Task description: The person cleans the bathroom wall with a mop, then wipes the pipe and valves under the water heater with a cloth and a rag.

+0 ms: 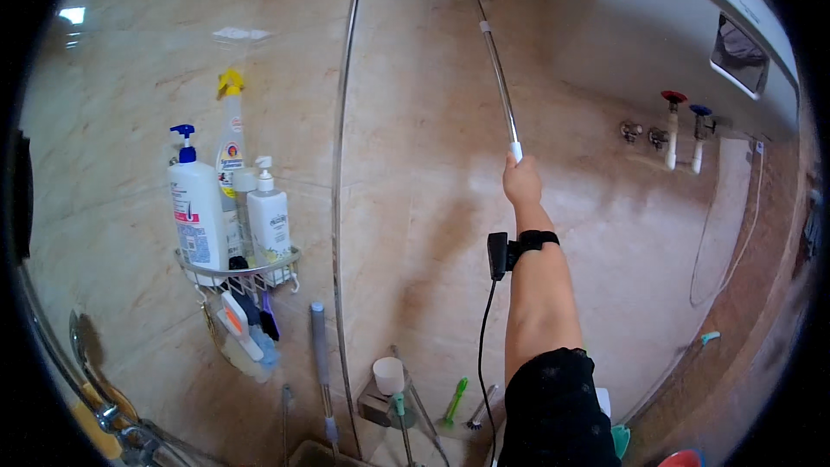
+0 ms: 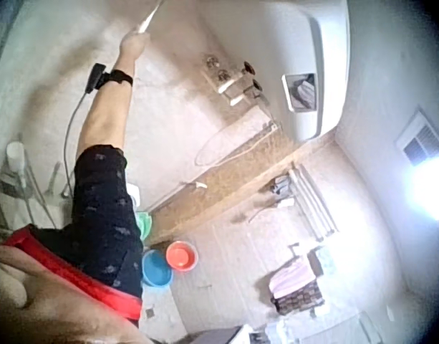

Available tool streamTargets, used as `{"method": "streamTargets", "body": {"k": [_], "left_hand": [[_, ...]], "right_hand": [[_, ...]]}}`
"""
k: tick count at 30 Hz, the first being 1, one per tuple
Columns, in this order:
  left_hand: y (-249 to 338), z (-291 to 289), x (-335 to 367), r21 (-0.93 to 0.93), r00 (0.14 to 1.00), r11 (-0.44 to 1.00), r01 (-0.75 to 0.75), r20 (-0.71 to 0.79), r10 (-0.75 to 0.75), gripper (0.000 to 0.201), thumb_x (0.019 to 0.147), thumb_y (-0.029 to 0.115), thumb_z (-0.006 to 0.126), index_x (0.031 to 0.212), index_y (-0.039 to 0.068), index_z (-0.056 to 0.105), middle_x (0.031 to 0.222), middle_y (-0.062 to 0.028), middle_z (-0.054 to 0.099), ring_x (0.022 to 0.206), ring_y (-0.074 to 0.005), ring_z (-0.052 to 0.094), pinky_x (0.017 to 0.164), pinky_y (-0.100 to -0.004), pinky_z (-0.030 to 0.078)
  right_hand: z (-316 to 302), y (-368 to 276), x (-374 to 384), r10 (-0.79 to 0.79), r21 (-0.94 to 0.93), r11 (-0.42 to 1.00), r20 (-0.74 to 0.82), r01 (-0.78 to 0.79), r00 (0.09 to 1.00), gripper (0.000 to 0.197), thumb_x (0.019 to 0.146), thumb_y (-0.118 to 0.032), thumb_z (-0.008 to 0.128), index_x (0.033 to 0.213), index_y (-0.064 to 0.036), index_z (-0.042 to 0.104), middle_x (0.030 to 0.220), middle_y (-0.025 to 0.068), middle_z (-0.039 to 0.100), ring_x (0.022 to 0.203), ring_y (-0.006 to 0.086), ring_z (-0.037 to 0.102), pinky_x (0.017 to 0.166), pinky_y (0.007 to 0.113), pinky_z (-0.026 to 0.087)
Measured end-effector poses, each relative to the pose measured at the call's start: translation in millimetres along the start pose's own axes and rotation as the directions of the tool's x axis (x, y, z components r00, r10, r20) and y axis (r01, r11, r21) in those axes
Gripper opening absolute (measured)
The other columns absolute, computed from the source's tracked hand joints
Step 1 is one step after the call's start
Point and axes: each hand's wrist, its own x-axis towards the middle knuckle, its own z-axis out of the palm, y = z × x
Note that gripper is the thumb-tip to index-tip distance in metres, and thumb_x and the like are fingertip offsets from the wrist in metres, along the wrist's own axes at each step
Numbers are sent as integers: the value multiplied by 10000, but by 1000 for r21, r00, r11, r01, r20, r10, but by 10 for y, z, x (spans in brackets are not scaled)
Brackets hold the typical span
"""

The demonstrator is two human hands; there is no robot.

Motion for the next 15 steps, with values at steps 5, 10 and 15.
{"method": "streamTargets", "body": {"k": [5, 10, 15], "left_hand": [[-120, -17, 235, 92, 993, 996, 15, 111, -26, 506, 894, 309, 590, 1310, 60, 442, 1098, -84, 603, 1010, -186, 567, 862, -323, 444], [-208, -28, 239, 55, 987, 998, -2, 162, -7, 475, 910, 296, 566, 1306, 63, 445, 1091, -76, 603, 996, -174, 562, 850, -316, 447], [-323, -86, 276, 50, 978, 999, -18, 206, 7, 477, 910, 292, 567, 1310, 63, 443, 1088, -71, 602, 1001, -178, 556, 857, -321, 444]], "right_hand": [[-189, 113, -125, 54, -33, 998, -34, -55, 998, 523, 899, -473, 427, 1071, 18, 480, 985, 303, 600, 965, 461, 565, 840, 513, 432], [-144, 266, -294, 141, 81, 987, -24, -139, 990, 503, 914, -449, 412, 1084, 23, 452, 977, 310, 599, 949, 472, 566, 824, 520, 434], [3, 420, -450, 209, 169, 963, 32, -211, 977, 483, 922, -417, 411, 1077, 40, 445, 951, 323, 596, 925, 483, 567, 806, 523, 435]]}}
